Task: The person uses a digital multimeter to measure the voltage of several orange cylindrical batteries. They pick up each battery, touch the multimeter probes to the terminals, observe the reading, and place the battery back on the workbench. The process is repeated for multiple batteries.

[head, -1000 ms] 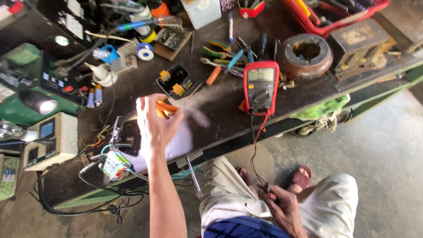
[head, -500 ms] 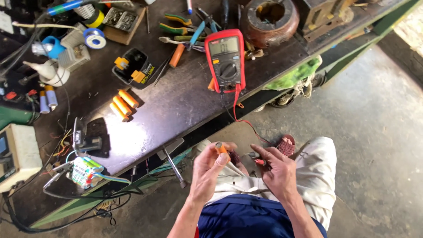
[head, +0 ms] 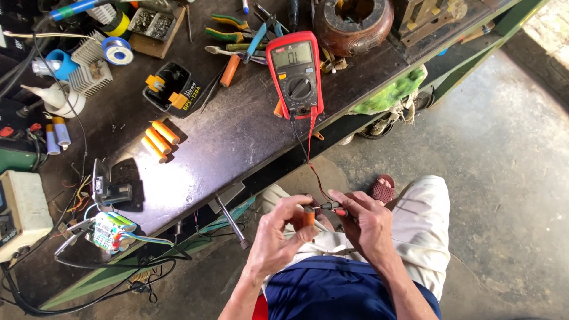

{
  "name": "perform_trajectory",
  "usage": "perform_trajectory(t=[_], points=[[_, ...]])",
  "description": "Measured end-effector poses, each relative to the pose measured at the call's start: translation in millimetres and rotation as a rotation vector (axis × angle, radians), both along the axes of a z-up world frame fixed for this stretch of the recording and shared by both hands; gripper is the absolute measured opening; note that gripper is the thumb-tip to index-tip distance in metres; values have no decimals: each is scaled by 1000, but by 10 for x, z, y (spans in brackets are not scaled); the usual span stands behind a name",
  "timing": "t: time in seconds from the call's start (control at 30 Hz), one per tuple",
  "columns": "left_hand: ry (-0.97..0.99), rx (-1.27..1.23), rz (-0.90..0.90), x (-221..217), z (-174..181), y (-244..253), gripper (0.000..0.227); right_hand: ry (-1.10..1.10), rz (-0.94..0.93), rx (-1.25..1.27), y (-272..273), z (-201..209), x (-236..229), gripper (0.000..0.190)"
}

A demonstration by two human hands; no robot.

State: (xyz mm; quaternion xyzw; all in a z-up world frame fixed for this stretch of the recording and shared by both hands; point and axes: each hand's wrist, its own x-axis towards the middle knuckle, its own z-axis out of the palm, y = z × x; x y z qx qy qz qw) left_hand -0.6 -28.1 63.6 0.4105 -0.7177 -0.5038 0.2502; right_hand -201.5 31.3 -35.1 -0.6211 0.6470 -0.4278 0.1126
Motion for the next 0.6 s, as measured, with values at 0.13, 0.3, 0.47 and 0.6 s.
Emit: perform_trajectory(t=[0.13,0.3,0.47,0.6], points=[[81,81,-47,-29,74,13,40,86,13,4,-13,-1,-6,28],[57,130,-21,1,-9,-3,35,74,47,-35,-25,20,-15,29],[291,332,-77,14,-61,6,32,125,83,-10,-45,24,-35,63],[490,387,-112,0,-153,22,29,117,89,-37,-69,73,-20,51]])
